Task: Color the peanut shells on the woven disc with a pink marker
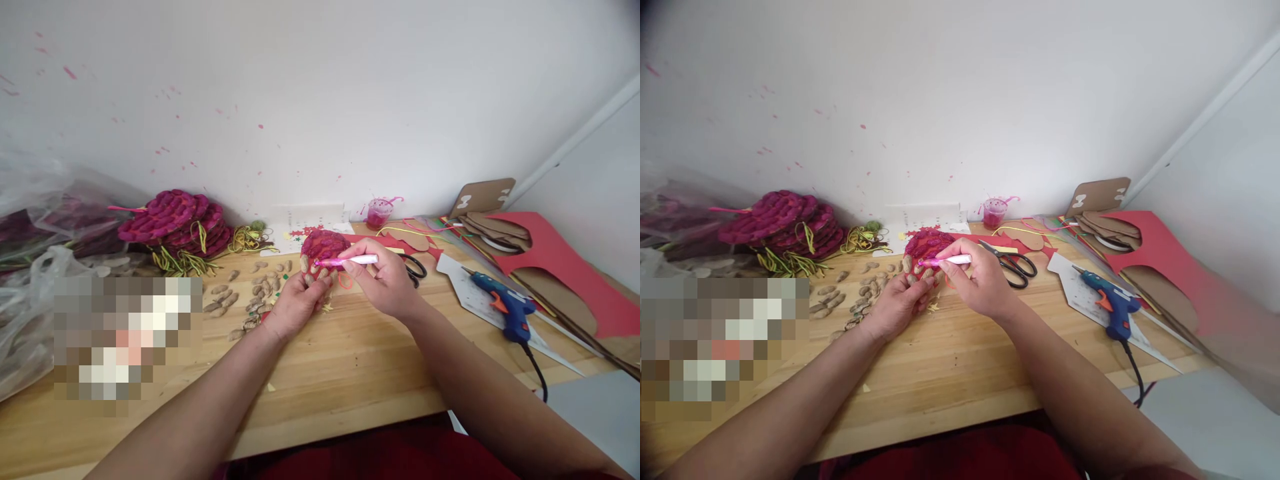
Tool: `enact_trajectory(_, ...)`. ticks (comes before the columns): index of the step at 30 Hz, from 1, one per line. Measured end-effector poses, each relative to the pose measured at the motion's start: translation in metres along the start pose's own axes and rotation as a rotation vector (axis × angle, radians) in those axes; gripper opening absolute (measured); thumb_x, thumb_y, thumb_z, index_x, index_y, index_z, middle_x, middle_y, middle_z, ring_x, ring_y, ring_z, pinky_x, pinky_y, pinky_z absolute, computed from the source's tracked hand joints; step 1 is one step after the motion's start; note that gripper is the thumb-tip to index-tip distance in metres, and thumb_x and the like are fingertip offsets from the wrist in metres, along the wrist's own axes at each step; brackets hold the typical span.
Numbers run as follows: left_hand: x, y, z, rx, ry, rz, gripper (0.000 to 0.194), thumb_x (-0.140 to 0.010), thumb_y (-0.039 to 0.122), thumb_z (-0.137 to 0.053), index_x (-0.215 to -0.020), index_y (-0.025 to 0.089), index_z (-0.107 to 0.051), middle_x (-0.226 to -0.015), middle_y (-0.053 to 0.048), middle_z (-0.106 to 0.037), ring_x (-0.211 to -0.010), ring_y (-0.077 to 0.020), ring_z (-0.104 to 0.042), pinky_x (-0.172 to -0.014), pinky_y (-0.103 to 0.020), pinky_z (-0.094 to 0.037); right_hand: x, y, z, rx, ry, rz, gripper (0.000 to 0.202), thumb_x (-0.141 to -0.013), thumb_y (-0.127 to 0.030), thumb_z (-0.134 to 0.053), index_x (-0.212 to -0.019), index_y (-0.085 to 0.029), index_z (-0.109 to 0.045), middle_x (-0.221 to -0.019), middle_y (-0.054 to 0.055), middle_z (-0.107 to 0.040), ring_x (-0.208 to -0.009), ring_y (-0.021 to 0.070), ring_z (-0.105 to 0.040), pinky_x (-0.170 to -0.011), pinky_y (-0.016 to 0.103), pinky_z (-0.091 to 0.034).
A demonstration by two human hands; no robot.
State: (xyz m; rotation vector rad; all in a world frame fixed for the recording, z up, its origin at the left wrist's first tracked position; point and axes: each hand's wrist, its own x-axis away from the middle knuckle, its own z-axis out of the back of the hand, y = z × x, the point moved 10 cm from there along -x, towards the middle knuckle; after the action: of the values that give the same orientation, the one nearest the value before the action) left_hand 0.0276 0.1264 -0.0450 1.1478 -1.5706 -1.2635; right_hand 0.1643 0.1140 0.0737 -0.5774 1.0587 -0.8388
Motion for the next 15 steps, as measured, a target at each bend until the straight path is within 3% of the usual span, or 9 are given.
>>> enact_trajectory(5, 0.000, -0.001, 0.001, 0.013, 0.008, 0.010, 0.047, -0.083, 0.053, -0.077, -0.062, 0.020, -0.051, -0.052, 0.003, -0.047, -0.048, -0.0085, -0.038, -0.048, -0.026, -0.026, 0.000, -0.020, 0.003, 0.173, 0.001, 0.190, 0.007, -0.098, -0.022, -0.063, -0.102, -0.022, -0.069, -0.095, 0.004, -0.075, -0.089, 0.0203, -0.069, -0.082, 0.036, -0.051)
enact_trajectory(9, 0.000, -0.003, 0.001, 0.030, 0.001, 0.021, 0.049, -0.085, 0.055, -0.076, -0.061, 0.020, -0.050, -0.051, 0.004, -0.046, -0.047, -0.0080, -0.035, -0.048, -0.026, -0.025, 0.001, -0.031, 0.000, 0.175, -0.051, 0.269, 0.009, -0.097, -0.020, -0.064, -0.101, -0.024, -0.072, -0.093, 0.004, -0.075, -0.090, 0.0205, -0.068, -0.084, 0.036, -0.052)
enact_trajectory(12, -0.001, -0.001, 0.002, 0.066, 0.020, 0.010, 0.049, -0.083, 0.056, -0.077, -0.063, 0.020, -0.051, -0.052, 0.004, -0.046, -0.049, -0.0083, -0.033, -0.049, -0.026, -0.026, 0.001, -0.030, -0.005, 0.154, -0.112, 0.228, 0.008, -0.098, -0.025, -0.064, -0.098, -0.024, -0.072, -0.093, 0.004, -0.076, -0.087, 0.0201, -0.068, -0.082, 0.036, -0.052)
enact_trajectory(15, -0.002, 0.000, 0.004, 0.064, 0.052, 0.009, 0.047, -0.079, 0.056, -0.079, -0.065, 0.020, -0.053, -0.053, 0.004, -0.046, -0.050, -0.0089, -0.034, -0.049, -0.026, -0.026, -0.002, -0.016, 0.005, 0.094, -0.047, 0.108, 0.011, -0.098, -0.032, -0.066, -0.098, -0.024, -0.072, -0.094, 0.004, -0.076, -0.083, 0.0188, -0.068, -0.077, 0.034, -0.052)
